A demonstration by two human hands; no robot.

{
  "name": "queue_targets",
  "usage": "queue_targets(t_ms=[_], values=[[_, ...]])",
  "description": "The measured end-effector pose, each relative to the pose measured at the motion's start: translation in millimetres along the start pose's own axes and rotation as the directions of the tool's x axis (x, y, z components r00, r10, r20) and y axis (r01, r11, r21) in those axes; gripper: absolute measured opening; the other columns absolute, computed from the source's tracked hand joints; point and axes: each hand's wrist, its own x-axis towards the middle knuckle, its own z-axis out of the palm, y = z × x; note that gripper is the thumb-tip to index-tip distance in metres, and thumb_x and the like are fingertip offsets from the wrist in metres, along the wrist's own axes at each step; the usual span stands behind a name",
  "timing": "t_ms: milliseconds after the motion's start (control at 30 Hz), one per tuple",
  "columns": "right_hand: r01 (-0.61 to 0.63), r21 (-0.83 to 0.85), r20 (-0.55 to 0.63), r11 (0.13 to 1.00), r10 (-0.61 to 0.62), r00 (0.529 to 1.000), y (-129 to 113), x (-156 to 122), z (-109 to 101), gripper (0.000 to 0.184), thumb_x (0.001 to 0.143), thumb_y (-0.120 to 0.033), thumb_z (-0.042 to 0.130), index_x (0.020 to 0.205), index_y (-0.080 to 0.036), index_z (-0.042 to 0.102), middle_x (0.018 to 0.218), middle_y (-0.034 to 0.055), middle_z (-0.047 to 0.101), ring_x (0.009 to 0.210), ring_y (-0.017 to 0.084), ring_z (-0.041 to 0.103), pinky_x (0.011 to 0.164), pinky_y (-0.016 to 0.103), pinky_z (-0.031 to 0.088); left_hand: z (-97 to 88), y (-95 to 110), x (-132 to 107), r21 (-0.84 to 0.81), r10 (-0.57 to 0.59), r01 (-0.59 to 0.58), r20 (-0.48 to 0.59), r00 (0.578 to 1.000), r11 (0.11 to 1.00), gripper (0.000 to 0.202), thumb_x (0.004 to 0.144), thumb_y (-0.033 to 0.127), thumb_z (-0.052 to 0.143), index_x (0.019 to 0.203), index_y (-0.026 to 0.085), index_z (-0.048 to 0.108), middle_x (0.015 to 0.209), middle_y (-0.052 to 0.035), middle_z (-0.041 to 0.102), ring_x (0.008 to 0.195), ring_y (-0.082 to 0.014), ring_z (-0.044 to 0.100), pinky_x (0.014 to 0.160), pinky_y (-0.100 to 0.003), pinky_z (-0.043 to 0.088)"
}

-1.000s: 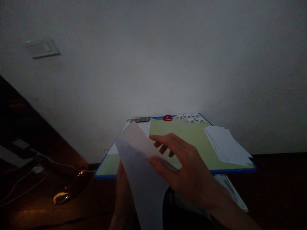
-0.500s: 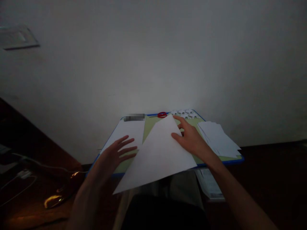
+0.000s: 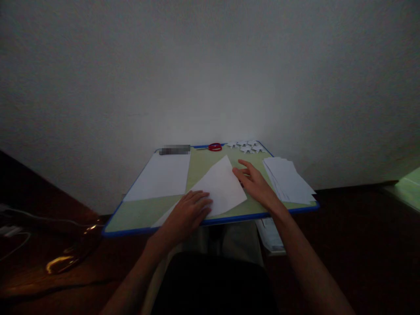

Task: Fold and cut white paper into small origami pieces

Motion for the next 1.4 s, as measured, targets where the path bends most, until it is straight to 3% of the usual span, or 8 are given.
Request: queue_targets(t_ms=[167, 333, 533, 733, 900, 1067, 1233, 1400], values=[[0.078, 0.298, -0.033, 0.951, -0.071, 0.997, 18, -22, -1, 0.045, 0.096, -0.056, 0.064, 0.130, -0.026, 0.070, 0.124, 0.0091, 0.079, 0.112, 0.026, 0.076, 0.104, 0.047, 0.060, -0.1, -8, 6, 0.037, 0.103, -0.105, 0.055, 0.993, 0.994, 0.027, 0.104, 0.015, 0.053, 0.124, 0.021, 0.071, 0.142, -0.0114, 0.068, 0.136, -0.0307, 0.058, 0.118, -0.056, 0.043], [0.117, 0.223, -0.034, 0.968, -0.112, 0.993, 26, -33, -2, 0.034, 0.090, -0.048, 0.073, 0.115, -0.025, 0.079, 0.123, 0.0077, 0.080, 0.112, 0.027, 0.075, 0.109, 0.050, 0.057, 0.4, -8, 8, 0.007, 0.187, -0.188, 0.095, 0.978, 0.982, 0.035, 0.102, 0.008, 0.055, 0.129, 0.024, 0.070, 0.144, -0.0091, 0.067, 0.136, -0.0290, 0.058, 0.118, -0.055, 0.042], [0.119, 0.249, 0.042, 0.961, -0.133, 0.990, 32, -41, 0, 0.040, 0.085, -0.034, 0.076, 0.124, -0.026, 0.074, 0.130, 0.0072, 0.077, 0.114, 0.026, 0.076, 0.103, 0.045, 0.061, -1.4, -6, 9, -0.009, 0.196, -0.196, 0.077, 0.978, 0.981, 0.024, 0.107, 0.030, 0.057, 0.123, 0.023, 0.073, 0.138, -0.0111, 0.068, 0.130, -0.0291, 0.060, 0.116, -0.055, 0.042], [0.140, 0.170, 0.014, 0.975, -0.145, 0.989, 36, -43, 7, 0.047, 0.086, -0.039, 0.077, 0.130, -0.025, 0.069, 0.126, 0.0105, 0.077, 0.105, 0.026, 0.077, 0.097, 0.046, 0.063, 1.3, -6, 11, -0.062, 0.231, -0.228, 0.046, 0.972, 0.972, 0.021, 0.106, 0.026, 0.058, 0.120, 0.023, 0.074, 0.138, -0.0065, 0.070, 0.131, -0.0283, 0.059, 0.112, -0.051, 0.045], [0.171, 0.124, 0.049, 0.977, -0.178, 0.983, 39, -44, 7, 0.049, 0.089, -0.040, 0.075, 0.134, -0.024, 0.064, 0.130, 0.0116, 0.076, 0.103, 0.025, 0.078, 0.095, 0.045, 0.065, 0.4, -5, 11, -0.057, 0.248, -0.244, 0.088, 0.965, 0.968, 0.022, 0.106, 0.025, 0.058, 0.120, 0.023, 0.074, 0.141, -0.0074, 0.070, 0.134, -0.0292, 0.059, 0.118, -0.055, 0.043], [0.297, -0.108, 0.009, 0.949, -0.298, 0.955, 43, -46, 1, 0.032, 0.094, -0.039, 0.069, 0.120, -0.022, 0.068, 0.118, 0.0116, 0.078, 0.105, 0.028, 0.076, 0.096, 0.047, 0.062, -1.4, -9, 9, -0.058, 0.262, -0.256, 0.131, 0.956, 0.965, 0.026, 0.108, 0.027, 0.054, 0.127, 0.022, 0.072, 0.147, -0.0097, 0.066, 0.143, -0.0294, 0.054, 0.125, -0.060, 0.036], [0.410, -0.205, 0.154, 0.888, -0.385, 0.910, 37, -45, -5, 0.011, 0.092, -0.028, 0.069, 0.096, -0.023, 0.077, 0.104, 0.0091, 0.078, 0.103, 0.029, 0.072, 0.095, 0.048, 0.056, -4.9, -13, 8, -0.071, 0.312, -0.304, 0.146, 0.939, 0.950, 0.028, 0.109, 0.029, 0.053, 0.131, 0.025, 0.070, 0.149, -0.0077, 0.065, 0.145, -0.0276, 0.053, 0.126, -0.059, 0.035], [0.513, -0.229, 0.280, 0.827, -0.449, 0.849, 33, -41, -4, 0.013, 0.094, -0.025, 0.067, 0.093, -0.025, 0.080, 0.103, 0.0085, 0.078, 0.104, 0.029, 0.071, 0.097, 0.048, 0.054, -5.1, -15, 8, -0.054, 0.321, -0.316, 0.148, 0.935, 0.947, 0.028, 0.110, 0.032, 0.051, 0.130, 0.026, 0.070, 0.147, -0.0067, 0.066, 0.143, -0.0271, 0.054, 0.126, -0.059, 0.035]])
